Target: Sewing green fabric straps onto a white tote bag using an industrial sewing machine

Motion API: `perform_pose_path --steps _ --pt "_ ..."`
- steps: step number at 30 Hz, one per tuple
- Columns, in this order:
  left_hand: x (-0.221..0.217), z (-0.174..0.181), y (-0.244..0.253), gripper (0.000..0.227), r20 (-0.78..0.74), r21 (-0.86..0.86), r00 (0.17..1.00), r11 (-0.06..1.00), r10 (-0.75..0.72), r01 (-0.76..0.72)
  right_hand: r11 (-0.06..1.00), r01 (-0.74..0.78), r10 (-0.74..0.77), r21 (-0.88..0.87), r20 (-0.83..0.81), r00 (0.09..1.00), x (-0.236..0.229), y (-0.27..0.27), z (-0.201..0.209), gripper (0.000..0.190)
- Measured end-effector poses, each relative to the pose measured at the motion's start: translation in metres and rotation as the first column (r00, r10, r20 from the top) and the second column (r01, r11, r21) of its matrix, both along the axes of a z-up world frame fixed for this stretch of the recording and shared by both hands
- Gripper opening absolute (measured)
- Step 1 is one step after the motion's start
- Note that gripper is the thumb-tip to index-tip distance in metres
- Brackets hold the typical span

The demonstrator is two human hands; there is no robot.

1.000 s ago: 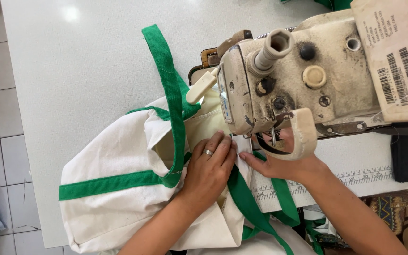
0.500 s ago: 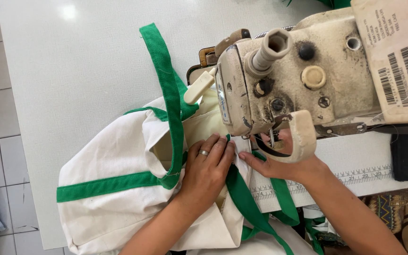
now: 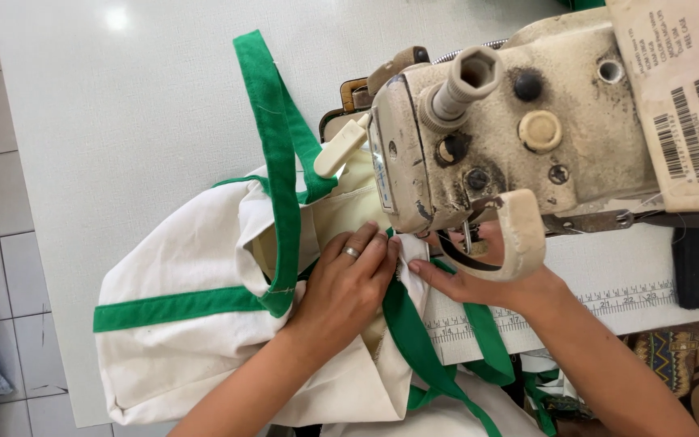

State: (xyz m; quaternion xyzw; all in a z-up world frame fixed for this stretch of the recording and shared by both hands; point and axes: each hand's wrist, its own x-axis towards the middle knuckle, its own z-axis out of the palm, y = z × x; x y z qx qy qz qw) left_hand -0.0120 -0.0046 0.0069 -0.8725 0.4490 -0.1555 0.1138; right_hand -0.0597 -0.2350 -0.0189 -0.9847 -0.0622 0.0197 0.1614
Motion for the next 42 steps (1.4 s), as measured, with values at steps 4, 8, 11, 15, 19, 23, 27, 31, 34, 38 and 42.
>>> perform_pose_path --steps 4,8,11,15,19,23,27,31,34,38,42 --pt "0.008 -0.007 0.005 0.030 -0.140 -0.167 0.975 0.975 -0.171 0.147 0.998 -0.025 0.025 0.064 0.012 1.000 0.008 0.006 0.030 0.030" --pt "0.008 -0.028 0.008 0.030 -0.318 -0.340 0.909 0.927 -0.271 0.157 0.960 -0.010 -0.010 0.280 0.071 0.997 0.022 0.014 0.065 0.037" --pt "0.003 -0.026 0.007 0.031 -0.321 -0.364 0.916 0.924 -0.241 0.116 0.969 -0.095 0.068 0.228 0.124 0.990 0.034 0.023 0.096 0.040" --pt "0.003 -0.021 0.007 0.028 -0.356 -0.362 0.907 0.928 -0.224 0.088 0.969 -0.097 0.067 0.228 0.136 0.989 0.031 0.022 0.089 0.039" --pt "0.005 -0.025 0.006 0.028 -0.375 -0.347 0.902 0.935 -0.212 0.076 0.973 -0.075 0.044 0.217 0.145 0.988 0.028 0.017 0.078 0.037" --pt "0.008 -0.026 0.004 0.028 -0.355 -0.336 0.916 0.940 -0.186 0.061 0.979 -0.051 0.020 0.198 0.154 0.988 0.026 0.008 0.069 0.035" --pt "0.011 -0.029 0.003 0.031 -0.323 -0.344 0.931 0.938 -0.169 0.051 0.983 -0.045 0.015 0.178 0.165 0.986 0.028 0.006 0.063 0.034" --pt "0.015 -0.032 0.001 0.031 -0.335 -0.372 0.925 0.927 -0.178 0.043 0.987 -0.032 0.003 0.158 0.181 0.983 0.030 0.000 0.056 0.032" --pt "0.020 -0.016 -0.002 0.028 -0.265 -0.328 0.953 0.943 -0.148 0.056 0.989 -0.023 -0.005 0.146 0.191 0.982 0.032 -0.005 0.050 0.031" --pt "0.028 -0.035 -0.009 0.028 -0.284 -0.390 0.942 0.919 -0.176 0.055 0.993 -0.004 -0.022 0.119 0.213 0.977 0.039 -0.008 0.047 0.029" --pt "0.038 -0.027 -0.010 0.028 -0.309 -0.433 0.925 0.898 -0.223 0.072 0.993 0.014 -0.041 0.117 0.229 0.973 0.046 -0.017 0.040 0.028"
